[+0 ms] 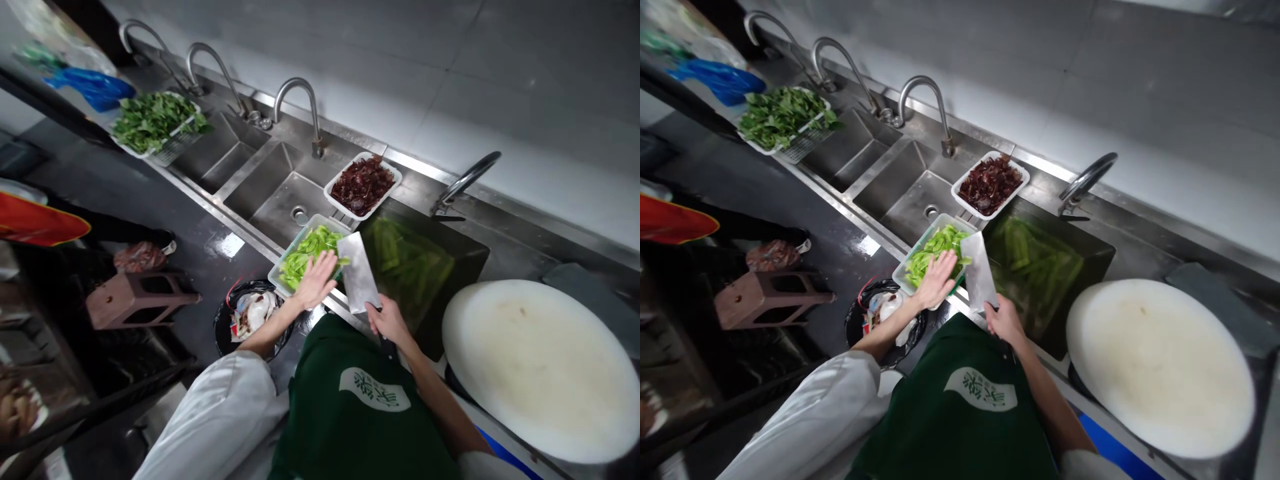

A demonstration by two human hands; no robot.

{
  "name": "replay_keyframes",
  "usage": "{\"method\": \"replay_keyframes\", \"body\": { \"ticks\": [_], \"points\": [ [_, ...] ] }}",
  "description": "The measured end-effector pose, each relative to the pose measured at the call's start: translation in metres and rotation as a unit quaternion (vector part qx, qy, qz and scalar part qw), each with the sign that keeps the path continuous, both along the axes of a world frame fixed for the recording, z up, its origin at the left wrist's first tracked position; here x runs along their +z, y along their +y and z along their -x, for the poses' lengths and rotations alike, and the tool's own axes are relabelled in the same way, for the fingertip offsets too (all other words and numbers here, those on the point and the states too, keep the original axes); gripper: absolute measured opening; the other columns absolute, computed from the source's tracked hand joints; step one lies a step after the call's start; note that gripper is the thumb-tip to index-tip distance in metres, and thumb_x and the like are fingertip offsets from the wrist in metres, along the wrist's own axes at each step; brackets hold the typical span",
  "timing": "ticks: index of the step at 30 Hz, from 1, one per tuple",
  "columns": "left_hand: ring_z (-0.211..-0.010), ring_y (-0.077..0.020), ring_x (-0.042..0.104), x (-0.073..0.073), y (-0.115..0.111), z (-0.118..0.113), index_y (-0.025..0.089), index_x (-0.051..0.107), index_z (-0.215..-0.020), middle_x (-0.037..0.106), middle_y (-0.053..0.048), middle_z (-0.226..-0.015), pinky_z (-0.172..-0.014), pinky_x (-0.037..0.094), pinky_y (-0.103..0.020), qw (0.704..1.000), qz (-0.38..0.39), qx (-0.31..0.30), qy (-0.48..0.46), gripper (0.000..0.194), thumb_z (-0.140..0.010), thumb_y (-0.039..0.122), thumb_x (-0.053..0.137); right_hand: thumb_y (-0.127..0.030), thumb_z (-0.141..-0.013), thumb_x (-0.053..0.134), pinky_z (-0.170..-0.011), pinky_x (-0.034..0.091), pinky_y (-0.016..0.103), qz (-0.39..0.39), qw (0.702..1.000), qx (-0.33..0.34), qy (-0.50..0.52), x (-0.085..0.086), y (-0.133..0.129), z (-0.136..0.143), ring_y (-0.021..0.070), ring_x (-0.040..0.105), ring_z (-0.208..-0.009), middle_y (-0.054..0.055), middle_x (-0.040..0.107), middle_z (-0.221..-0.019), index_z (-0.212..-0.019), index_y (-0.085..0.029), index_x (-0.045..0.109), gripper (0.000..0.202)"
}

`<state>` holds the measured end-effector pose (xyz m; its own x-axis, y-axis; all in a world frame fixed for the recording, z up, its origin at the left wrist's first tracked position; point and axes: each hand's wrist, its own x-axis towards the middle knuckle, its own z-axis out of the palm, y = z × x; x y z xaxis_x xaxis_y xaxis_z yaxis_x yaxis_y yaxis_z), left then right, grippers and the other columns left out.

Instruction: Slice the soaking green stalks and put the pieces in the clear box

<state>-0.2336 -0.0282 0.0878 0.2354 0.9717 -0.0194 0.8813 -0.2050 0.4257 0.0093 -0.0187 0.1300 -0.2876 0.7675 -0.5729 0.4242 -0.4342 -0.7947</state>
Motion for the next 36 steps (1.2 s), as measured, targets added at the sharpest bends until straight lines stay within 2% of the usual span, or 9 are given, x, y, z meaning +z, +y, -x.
{"method": "replay_keyframes", "body": {
  "ticks": [3,8,11,15,23,26,29,32,36],
  "points": [
    [-0.15,-0.0272,0.008,0.007,-0.003,-0.011,0.018,0.004,-0.155,0.013,-0.012,-0.161,-0.121,0.002,-0.052,0.999,-0.003,-0.046,-0.006,0.071,-0.099,0.056,0.022,-0.043,-0.073,0.058,-0.03,0.034,0.018,0.021,0.998,0.06,0.023,-0.001,0.001,0.032,0.0094,0.045,-0.03,-0.01,0.048,-0.041,-0.069,-0.024,0.042,0.024],
    [-0.15,-0.0281,0.01,-0.033,-0.002,0.024,0.016,0.002,-0.155,0.011,-0.012,-0.161,-0.12,0.009,-0.056,0.99,0.056,0.125,0.039,0.067,-0.1,0.051,0.015,-0.048,-0.073,0.059,-0.03,0.035,0.018,0.006,0.999,0.043,0.025,0.008,-0.004,0.024,0.0084,0.045,-0.03,-0.01,0.048,-0.041,-0.067,-0.024,0.043,0.03],
    [-0.149,-0.0326,0.007,-0.064,0.011,0.04,0.015,0.007,-0.155,0.008,-0.013,-0.161,-0.117,0.016,-0.059,0.971,0.097,0.2,0.087,0.069,-0.099,0.054,0.02,-0.054,-0.075,0.059,-0.034,0.038,0.019,-0.032,0.999,-0.006,-0.015,0.014,-0.007,-0.015,0.009,0.046,-0.032,-0.008,0.048,-0.041,-0.065,-0.024,0.043,0.036],
    [-0.149,-0.0352,0.005,-0.087,0.036,0.037,0.018,0.007,-0.155,0.002,-0.013,-0.162,-0.114,0.019,-0.065,0.969,0.102,0.196,0.108,0.071,-0.098,0.055,0.024,-0.063,-0.07,0.062,-0.036,0.04,0.023,-0.053,0.99,-0.104,-0.08,0.017,-0.017,-0.077,0.0119,0.049,-0.034,-0.006,0.051,-0.042,-0.066,-0.023,0.045,0.043],
    [-0.147,-0.0382,0.012,-0.057,0.031,0.046,0.021,0.026,-0.152,0.021,-0.012,-0.159,-0.109,0.021,-0.07,0.98,0.061,0.172,0.077,0.059,-0.098,0.043,0.034,-0.054,-0.073,0.056,-0.044,0.042,0.029,-0.062,0.908,-0.229,-0.346,-0.01,-0.053,-0.224,0.0192,0.056,-0.041,0.002,0.056,-0.043,-0.073,-0.022,0.055,0.032],
    [-0.144,-0.0342,0.024,-0.045,0.03,0.019,0.016,0.034,-0.148,0.032,-0.015,-0.153,-0.113,0.028,-0.059,0.983,-0.056,0.176,-0.005,0.056,-0.097,0.04,0.04,-0.049,-0.076,0.053,-0.055,0.047,0.032,-0.052,0.873,-0.195,-0.443,-0.025,-0.071,-0.28,0.0242,0.064,-0.055,0.007,0.063,-0.051,-0.082,-0.02,0.061,0.032],
    [-0.128,-0.0234,0.049,-0.058,0.04,-0.043,0.017,0.049,-0.136,0.054,-0.013,-0.134,-0.111,0.038,-0.042,0.989,-0.07,0.073,-0.108,0.042,-0.098,0.03,0.036,-0.047,-0.077,0.051,-0.059,0.047,0.033,-0.022,0.857,-0.174,-0.485,-0.033,-0.082,-0.312,0.0259,0.066,-0.061,0.008,0.064,-0.055,-0.085,-0.019,0.063,0.031],
    [-0.114,-0.02,0.059,-0.097,0.055,-0.113,0.018,0.059,-0.124,0.063,-0.01,-0.119,-0.104,0.045,-0.035,0.99,0.085,-0.047,-0.101,0.035,-0.096,0.025,0.039,-0.045,-0.078,0.05,-0.055,0.045,0.031,0.001,0.857,-0.179,-0.484,-0.033,-0.085,-0.314,0.0239,0.064,-0.054,0.005,0.062,-0.051,-0.085,-0.02,0.061,0.028],
    [-0.113,-0.0239,0.059,-0.155,0.068,-0.172,0.014,0.061,-0.121,0.063,-0.013,-0.121,-0.099,0.047,-0.033,0.95,0.296,-0.103,0.007,0.037,-0.085,0.019,0.055,-0.044,-0.08,0.047,-0.049,0.044,0.029,0.035,0.873,-0.226,-0.431,-0.026,-0.082,-0.292,0.0209,0.059,-0.044,0.0,0.055,-0.042,-0.087,-0.018,0.057,0.029]
  ]
}}
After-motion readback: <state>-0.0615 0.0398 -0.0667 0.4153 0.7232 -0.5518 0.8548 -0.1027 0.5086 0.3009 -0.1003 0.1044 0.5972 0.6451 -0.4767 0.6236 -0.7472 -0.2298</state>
